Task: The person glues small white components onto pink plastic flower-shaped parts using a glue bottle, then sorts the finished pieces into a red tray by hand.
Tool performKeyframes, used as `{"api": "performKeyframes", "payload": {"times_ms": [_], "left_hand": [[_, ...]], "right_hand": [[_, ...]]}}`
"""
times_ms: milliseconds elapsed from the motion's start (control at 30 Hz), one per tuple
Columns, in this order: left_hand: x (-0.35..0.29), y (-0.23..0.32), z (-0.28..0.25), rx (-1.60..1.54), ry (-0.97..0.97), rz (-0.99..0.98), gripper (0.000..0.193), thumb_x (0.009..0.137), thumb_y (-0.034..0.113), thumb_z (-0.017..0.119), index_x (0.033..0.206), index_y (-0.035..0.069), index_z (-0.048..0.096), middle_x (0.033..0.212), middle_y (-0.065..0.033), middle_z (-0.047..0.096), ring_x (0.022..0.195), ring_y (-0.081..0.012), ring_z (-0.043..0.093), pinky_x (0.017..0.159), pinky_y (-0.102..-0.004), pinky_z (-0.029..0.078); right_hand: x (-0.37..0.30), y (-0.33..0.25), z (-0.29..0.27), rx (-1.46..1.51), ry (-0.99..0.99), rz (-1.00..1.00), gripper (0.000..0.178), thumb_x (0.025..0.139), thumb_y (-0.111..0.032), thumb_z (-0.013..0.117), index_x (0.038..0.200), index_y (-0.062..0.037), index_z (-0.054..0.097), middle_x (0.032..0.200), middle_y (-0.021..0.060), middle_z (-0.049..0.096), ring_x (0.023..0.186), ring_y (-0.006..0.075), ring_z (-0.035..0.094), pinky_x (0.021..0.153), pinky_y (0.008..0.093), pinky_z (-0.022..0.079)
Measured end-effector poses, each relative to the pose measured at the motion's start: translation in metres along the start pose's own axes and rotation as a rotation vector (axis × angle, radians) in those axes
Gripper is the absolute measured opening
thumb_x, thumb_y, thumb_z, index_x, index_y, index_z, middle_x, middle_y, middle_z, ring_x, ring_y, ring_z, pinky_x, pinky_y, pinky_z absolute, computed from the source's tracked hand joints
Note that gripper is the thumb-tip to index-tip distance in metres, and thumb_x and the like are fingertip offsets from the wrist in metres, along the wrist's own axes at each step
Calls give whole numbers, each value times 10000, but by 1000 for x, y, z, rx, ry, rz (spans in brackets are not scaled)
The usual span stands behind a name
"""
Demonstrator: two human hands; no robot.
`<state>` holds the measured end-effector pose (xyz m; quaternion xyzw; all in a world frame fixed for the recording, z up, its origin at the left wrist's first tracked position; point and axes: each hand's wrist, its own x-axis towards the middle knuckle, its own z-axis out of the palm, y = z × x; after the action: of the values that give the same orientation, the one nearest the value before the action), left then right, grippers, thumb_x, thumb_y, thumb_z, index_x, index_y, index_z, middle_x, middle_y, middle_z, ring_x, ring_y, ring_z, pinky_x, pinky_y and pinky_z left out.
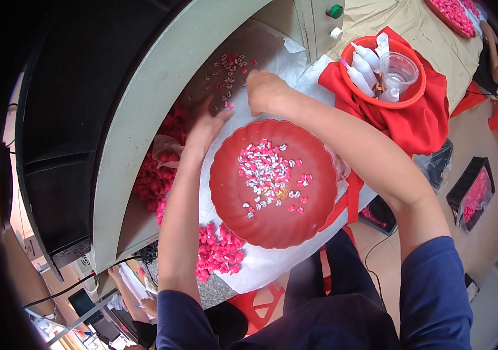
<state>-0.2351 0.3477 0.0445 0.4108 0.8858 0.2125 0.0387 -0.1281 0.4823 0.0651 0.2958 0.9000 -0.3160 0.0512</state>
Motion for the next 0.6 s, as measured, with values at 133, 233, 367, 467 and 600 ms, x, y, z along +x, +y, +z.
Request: {"api": "performKeyframes", "payload": {"times_ms": [133,233,367,467,600], "left_hand": [[23,-7,16,7,14,-26,435,740,248,636,1112,42,545,1001,-166,594,955,-283,562,839,-354,426],[44,-22,23,-47,118,-36,403,746,261,635,1073,35,565,1013,-171,590,967,-296,556,836,-365,425],[60,-35,9,273,240,291,383,750,279,634,1033,27,581,991,-172,598,943,-308,565,806,-383,433],[70,-19,6,114,-101,141,367,732,266,663,986,10,594,910,-147,623,855,-258,595,746,-347,457],[76,-1,-6,-469,-436,-38,433,644,202,734,1010,30,580,851,-69,624,762,-155,575,679,-259,460]], "right_hand": [[21,-11,8,-135,-83,-9,262,684,-82,612,927,11,583,950,214,596,886,319,593,735,354,498],[57,3,12,-63,247,-231,240,753,-123,538,963,-19,591,983,185,598,889,310,596,745,367,495],[87,13,1,-72,326,-81,268,784,-192,504,988,-52,606,1005,150,600,926,291,584,765,361,486],[125,31,8,-173,331,-146,281,774,-201,511,994,-56,609,1004,149,601,942,289,576,783,366,476],[140,23,13,119,430,-464,314,759,-187,510,1034,-61,593,1041,161,584,962,299,562,818,377,453]]}}
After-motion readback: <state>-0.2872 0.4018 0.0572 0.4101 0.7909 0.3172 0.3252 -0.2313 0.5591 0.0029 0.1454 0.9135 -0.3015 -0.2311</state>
